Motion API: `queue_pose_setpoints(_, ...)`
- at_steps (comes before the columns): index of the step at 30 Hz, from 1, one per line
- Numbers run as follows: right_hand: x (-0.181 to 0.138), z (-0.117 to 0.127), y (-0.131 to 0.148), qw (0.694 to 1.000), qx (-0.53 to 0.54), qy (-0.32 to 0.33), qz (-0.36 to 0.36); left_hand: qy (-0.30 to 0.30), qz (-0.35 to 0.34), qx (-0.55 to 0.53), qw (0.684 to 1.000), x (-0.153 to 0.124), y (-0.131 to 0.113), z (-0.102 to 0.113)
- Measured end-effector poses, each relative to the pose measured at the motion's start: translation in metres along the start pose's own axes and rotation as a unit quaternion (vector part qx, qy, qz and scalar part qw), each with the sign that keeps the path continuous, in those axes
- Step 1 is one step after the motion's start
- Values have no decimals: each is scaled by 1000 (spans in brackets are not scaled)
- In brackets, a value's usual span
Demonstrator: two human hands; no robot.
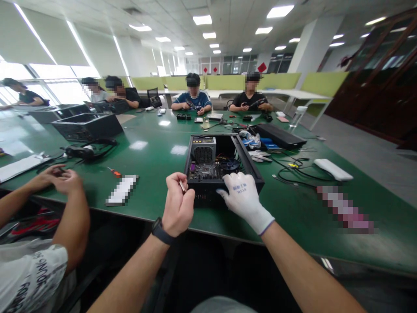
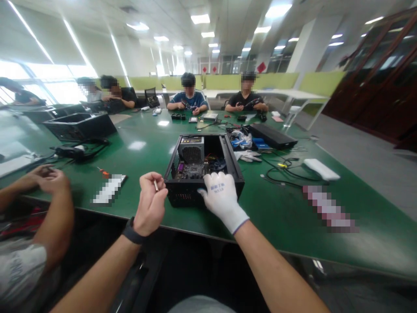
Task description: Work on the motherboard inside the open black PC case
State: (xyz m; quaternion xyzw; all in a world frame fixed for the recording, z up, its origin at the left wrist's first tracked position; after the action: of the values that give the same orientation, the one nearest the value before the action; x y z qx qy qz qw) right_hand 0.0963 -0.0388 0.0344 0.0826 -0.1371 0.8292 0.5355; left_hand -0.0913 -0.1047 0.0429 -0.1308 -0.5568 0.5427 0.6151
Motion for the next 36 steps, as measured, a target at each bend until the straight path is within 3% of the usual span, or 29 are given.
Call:
queue_pose_setpoints(3, -25, 8, 5, 1000, 5, -6, 5, 40, -14, 15, 999, 25, -23, -3)
queue_pose_setpoints(8, -57, 19, 10, 1000, 14, -11, 13, 149, -39, 159, 975, 52, -32, -34)
queue_pose_setpoints(13, -83, 27, 12, 999, 40, -9, 13, 348, -56, 321, 879, 59, -16, -78)
queue_pose_setpoints(18, -101, 31, 15, 998, 56, 3, 13, 471, -80, 419, 772, 68, -4, -112)
queue_pose_setpoints(22, -108, 33, 17, 997, 70, 9, 15, 524, -60, 499, 688, 75, 2, -135)
queue_pose_setpoints(25, -109, 34, 17, 997, 78, 7, 15, 543, -33, 530, 650, 77, 16, -148)
queue_pose_setpoints(30, -110, 32, 16, 996, 90, 8, 11, 558, -7, 541, 629, 78, 47, -158)
queue_pose_setpoints(36, -109, 30, 17, 996, 91, 6, 11, 568, 1, 546, 617, 77, 53, -158)
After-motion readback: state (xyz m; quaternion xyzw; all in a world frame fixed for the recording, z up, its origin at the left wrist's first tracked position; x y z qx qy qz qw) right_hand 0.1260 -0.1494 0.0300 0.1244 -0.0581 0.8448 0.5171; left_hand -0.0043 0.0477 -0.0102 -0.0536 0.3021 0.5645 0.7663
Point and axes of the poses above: each hand's wrist, its own x-axis towards the middle knuckle, its own z-axis out of the back of the hand, y = z × x, the point moved 5 cm from there along x, towards the middle knuckle, and after that the axes turned 2 degrees about y, right-handed, at the moved point
